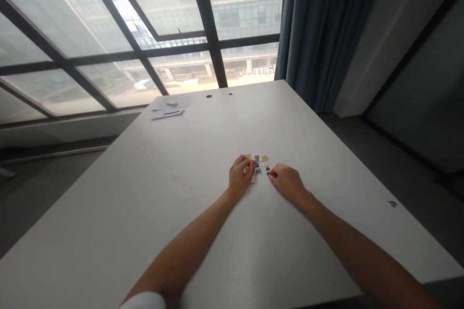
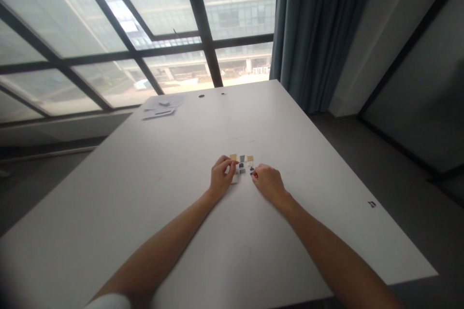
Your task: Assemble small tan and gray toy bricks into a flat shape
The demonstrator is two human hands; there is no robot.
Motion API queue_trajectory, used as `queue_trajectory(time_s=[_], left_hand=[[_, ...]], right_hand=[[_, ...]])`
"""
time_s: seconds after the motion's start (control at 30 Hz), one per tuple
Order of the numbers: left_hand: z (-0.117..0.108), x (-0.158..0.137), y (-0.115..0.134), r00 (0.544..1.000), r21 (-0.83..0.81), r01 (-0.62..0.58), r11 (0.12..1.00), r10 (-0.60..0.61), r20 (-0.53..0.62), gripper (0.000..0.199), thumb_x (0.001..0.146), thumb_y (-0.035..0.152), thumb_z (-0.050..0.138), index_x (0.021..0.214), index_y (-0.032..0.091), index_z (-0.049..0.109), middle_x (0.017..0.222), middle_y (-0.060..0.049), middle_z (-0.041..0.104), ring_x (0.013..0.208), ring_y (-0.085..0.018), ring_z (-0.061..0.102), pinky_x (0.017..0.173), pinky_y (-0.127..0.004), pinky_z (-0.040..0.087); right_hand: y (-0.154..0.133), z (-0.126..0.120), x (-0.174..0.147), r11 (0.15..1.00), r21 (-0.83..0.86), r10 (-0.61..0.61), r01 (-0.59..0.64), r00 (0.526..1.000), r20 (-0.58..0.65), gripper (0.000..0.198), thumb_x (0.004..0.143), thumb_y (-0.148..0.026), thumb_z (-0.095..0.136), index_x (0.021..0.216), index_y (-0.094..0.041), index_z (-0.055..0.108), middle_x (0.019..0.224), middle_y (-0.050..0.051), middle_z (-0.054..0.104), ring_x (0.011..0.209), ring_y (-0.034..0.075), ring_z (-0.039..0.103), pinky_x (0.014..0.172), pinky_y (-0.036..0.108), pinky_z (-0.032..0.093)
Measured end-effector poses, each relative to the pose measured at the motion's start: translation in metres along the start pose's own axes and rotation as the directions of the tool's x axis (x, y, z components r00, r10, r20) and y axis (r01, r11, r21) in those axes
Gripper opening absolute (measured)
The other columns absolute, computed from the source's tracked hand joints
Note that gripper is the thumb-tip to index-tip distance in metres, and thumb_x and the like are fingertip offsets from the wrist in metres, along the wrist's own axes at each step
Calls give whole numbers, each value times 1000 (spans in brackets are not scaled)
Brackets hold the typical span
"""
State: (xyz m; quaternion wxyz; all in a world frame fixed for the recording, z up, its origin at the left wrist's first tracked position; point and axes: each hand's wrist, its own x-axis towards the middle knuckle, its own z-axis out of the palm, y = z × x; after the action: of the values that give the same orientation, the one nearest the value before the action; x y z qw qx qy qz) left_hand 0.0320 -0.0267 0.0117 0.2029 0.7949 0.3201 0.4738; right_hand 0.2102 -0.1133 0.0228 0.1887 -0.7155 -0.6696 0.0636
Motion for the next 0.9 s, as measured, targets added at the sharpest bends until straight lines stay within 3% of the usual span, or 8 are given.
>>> queue_trajectory(time_s=[0.23,0.9], left_hand=[[0,0,-1,1000,14,14,1000,-14,2,23,98,30,54,89,21,73,84,-4,63,81,-16,61,72,-28,49],[1,1,-1,1000,0,9,1000,-9,10,23,98,28,54,87,21,73,82,-3,62,78,-15,60,71,-27,48]], right_hand=[[2,1,3,999,26,17,-18,1000,23,17,90,-26,61,78,-21,71,89,3,72,78,15,62,68,26,36],[10,13,7,989,127,78,-70,995,-56,12,88,-28,69,81,-20,75,86,5,72,78,17,64,70,27,40]])
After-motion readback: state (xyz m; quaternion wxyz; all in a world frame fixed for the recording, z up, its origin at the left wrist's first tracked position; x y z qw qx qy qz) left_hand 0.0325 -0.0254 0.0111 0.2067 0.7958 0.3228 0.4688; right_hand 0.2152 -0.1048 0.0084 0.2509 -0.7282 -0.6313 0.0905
